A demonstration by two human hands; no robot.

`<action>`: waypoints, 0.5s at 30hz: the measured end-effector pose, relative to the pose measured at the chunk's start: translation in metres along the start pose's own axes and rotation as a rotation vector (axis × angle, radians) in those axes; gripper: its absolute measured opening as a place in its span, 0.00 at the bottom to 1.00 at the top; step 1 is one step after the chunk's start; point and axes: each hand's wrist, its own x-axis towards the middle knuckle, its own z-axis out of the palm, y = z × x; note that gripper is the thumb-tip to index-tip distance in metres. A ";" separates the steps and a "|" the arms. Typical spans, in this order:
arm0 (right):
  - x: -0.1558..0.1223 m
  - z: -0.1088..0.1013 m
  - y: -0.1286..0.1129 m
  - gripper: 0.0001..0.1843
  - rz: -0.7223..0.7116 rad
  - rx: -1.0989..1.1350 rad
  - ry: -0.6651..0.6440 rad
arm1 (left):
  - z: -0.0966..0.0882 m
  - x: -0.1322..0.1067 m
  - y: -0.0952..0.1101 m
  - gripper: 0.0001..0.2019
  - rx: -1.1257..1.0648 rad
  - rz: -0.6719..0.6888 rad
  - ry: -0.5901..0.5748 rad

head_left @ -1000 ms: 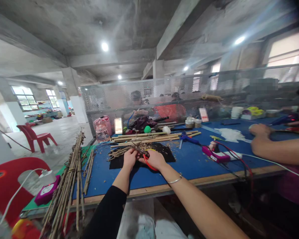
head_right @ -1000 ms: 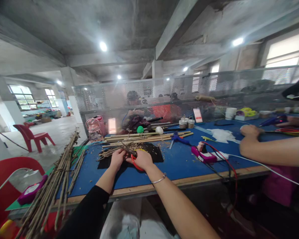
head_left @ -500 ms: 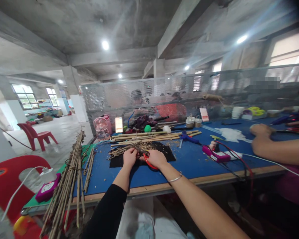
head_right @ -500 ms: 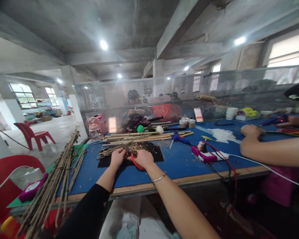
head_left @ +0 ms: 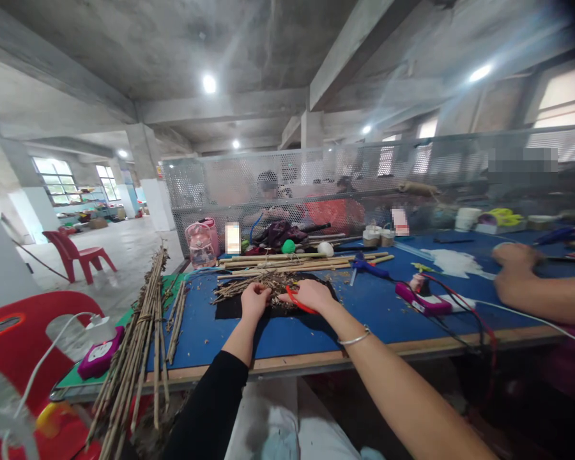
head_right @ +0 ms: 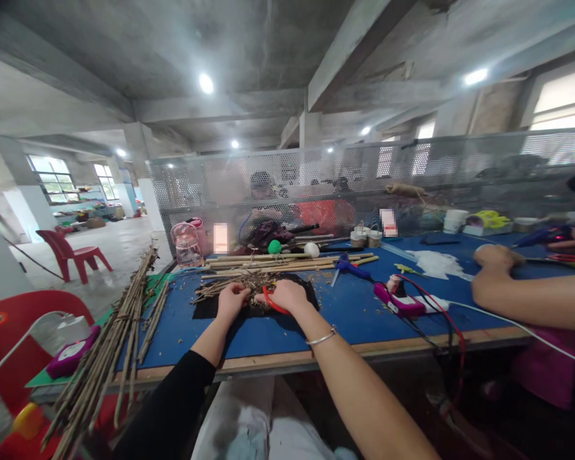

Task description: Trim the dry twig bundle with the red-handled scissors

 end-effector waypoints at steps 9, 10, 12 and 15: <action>-0.026 -0.001 0.034 0.34 0.064 0.073 0.079 | -0.034 0.038 0.011 0.11 0.421 0.251 0.265; -0.031 0.005 0.035 0.32 0.058 0.086 0.084 | -0.044 0.045 0.013 0.12 0.524 0.230 0.260; -0.039 0.014 0.036 0.30 0.070 0.096 0.129 | -0.065 0.057 0.015 0.12 0.727 0.197 0.207; -0.044 0.022 0.035 0.28 0.087 0.108 0.176 | -0.093 0.067 0.014 0.12 0.976 0.155 0.103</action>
